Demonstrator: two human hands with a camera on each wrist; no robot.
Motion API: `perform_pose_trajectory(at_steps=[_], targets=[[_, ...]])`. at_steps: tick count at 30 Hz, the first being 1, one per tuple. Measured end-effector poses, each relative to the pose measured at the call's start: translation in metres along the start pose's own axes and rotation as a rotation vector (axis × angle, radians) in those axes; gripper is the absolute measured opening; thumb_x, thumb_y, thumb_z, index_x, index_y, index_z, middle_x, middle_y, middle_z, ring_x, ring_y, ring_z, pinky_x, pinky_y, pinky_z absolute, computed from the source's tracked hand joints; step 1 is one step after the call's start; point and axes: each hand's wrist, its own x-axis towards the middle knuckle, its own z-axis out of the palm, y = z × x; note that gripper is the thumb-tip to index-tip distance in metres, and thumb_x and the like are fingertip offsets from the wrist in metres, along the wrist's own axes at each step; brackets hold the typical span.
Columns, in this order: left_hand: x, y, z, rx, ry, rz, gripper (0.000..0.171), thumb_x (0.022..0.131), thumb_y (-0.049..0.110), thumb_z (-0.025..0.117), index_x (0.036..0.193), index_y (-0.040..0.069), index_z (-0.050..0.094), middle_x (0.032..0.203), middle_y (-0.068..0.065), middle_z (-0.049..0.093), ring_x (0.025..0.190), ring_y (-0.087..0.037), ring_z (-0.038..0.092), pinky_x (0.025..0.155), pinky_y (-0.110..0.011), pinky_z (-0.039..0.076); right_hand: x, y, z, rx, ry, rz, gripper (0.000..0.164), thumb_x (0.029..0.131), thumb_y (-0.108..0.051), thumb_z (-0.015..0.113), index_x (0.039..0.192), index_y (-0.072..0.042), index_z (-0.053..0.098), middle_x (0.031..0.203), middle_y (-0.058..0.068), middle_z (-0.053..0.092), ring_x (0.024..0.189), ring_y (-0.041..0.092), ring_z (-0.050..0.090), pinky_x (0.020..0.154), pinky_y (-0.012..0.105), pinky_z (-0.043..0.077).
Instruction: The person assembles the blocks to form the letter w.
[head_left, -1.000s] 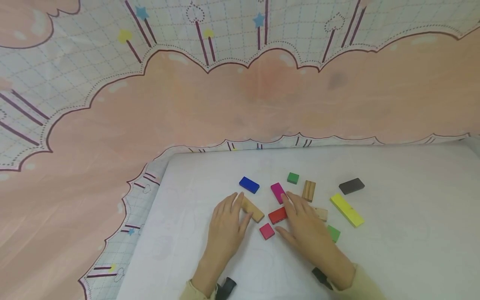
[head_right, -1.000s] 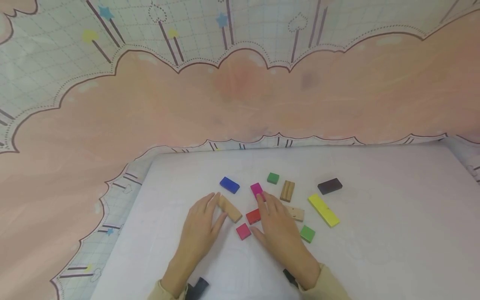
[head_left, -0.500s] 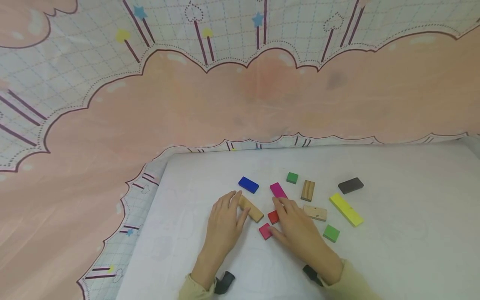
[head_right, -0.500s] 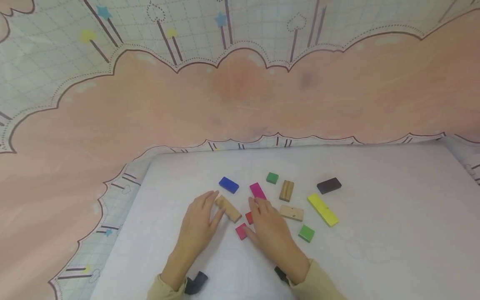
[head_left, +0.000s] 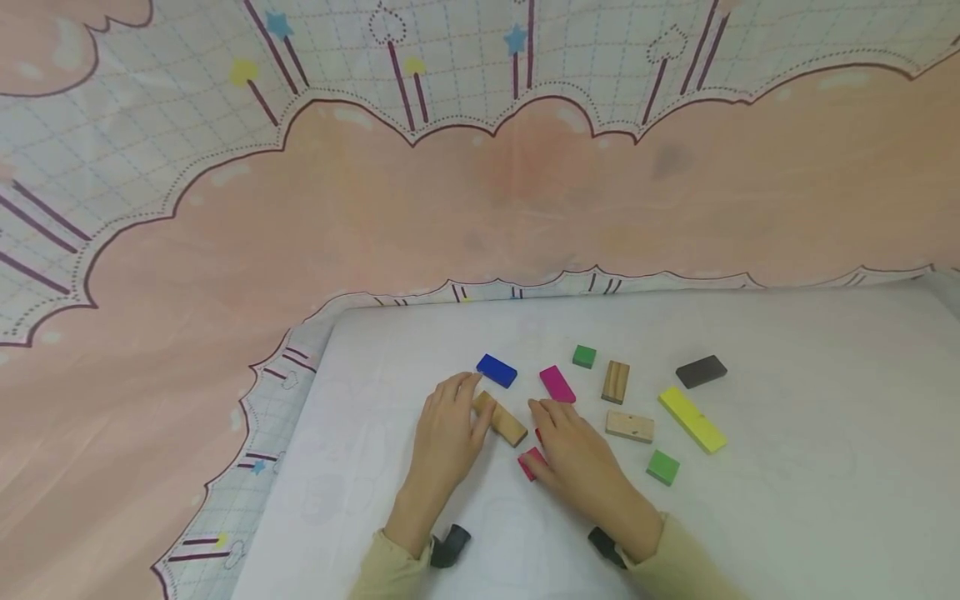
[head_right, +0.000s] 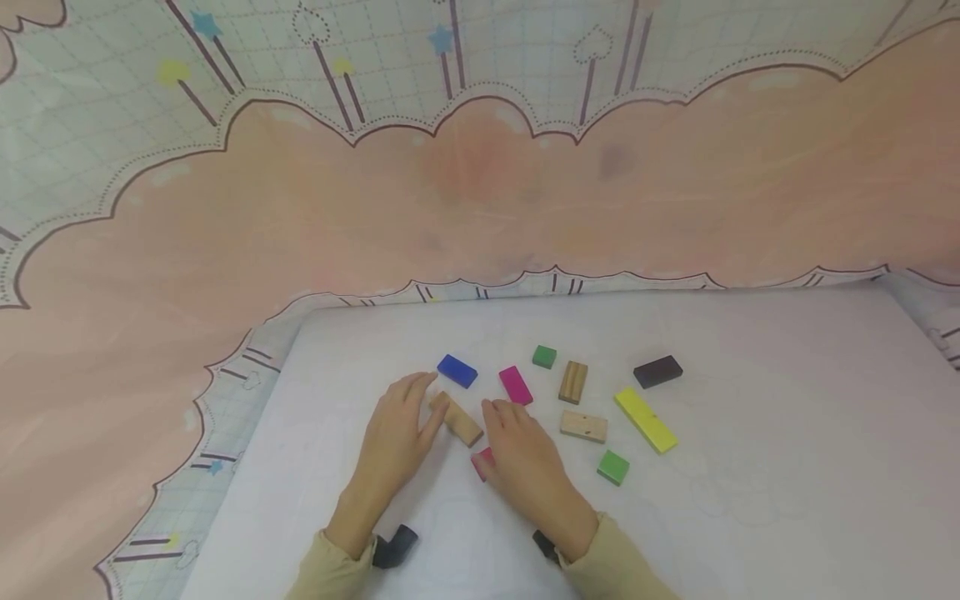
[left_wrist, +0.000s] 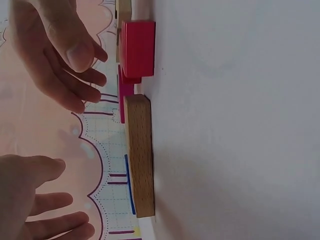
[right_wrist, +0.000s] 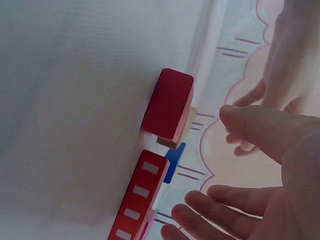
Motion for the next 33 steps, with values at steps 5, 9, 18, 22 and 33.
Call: perform_pose_trajectory(at_steps=[5, 9, 18, 22, 33], targets=[[0.006, -0.004, 0.004, -0.017, -0.001, 0.0, 0.041, 0.095, 0.027, 0.068, 0.127, 0.002, 0.062, 0.123, -0.016, 0.064, 0.117, -0.032, 0.06, 0.097, -0.045, 0.05, 0.004, -0.004, 0.001, 0.002, -0.025, -0.003, 0.069, 0.086, -0.036, 0.077, 0.14, 0.0, 0.052, 0.134, 0.015, 0.058, 0.126, 0.028, 0.055, 0.104, 0.044, 0.05], [0.011, -0.006, 0.008, -0.025, -0.009, -0.001, 0.039, 0.094, 0.025, 0.068, 0.126, 0.002, 0.062, 0.122, -0.016, 0.065, 0.114, -0.032, 0.061, 0.097, -0.045, 0.05, 0.006, -0.006, 0.003, 0.012, -0.031, -0.006, 0.069, 0.085, -0.035, 0.079, 0.139, 0.0, 0.052, 0.133, 0.015, 0.059, 0.125, 0.029, 0.055, 0.104, 0.044, 0.049], [0.02, -0.015, 0.017, -0.054, -0.071, -0.042, 0.04, 0.094, 0.025, 0.068, 0.127, 0.002, 0.062, 0.122, -0.017, 0.065, 0.113, -0.033, 0.062, 0.095, -0.047, 0.052, 0.012, -0.01, 0.007, 0.017, -0.052, -0.007, 0.068, 0.085, -0.035, 0.078, 0.138, 0.001, 0.053, 0.132, 0.015, 0.059, 0.122, 0.029, 0.056, 0.103, 0.043, 0.05], [0.023, -0.02, 0.02, -0.056, -0.101, -0.062, 0.041, 0.095, 0.027, 0.067, 0.127, 0.002, 0.061, 0.123, -0.018, 0.064, 0.113, -0.034, 0.061, 0.095, -0.047, 0.052, 0.013, -0.011, 0.01, 0.0, -0.037, -0.022, 0.067, 0.085, -0.035, 0.079, 0.136, 0.001, 0.053, 0.129, 0.015, 0.06, 0.119, 0.028, 0.058, 0.101, 0.041, 0.051], [0.032, -0.027, 0.027, -0.089, -0.148, -0.108, 0.042, 0.094, 0.029, 0.068, 0.126, 0.002, 0.062, 0.125, -0.018, 0.063, 0.116, -0.035, 0.061, 0.097, -0.047, 0.051, 0.014, -0.01, 0.016, -0.03, -0.001, -0.048, 0.064, 0.085, -0.033, 0.079, 0.133, 0.001, 0.056, 0.125, 0.013, 0.062, 0.113, 0.026, 0.059, 0.098, 0.037, 0.053]])
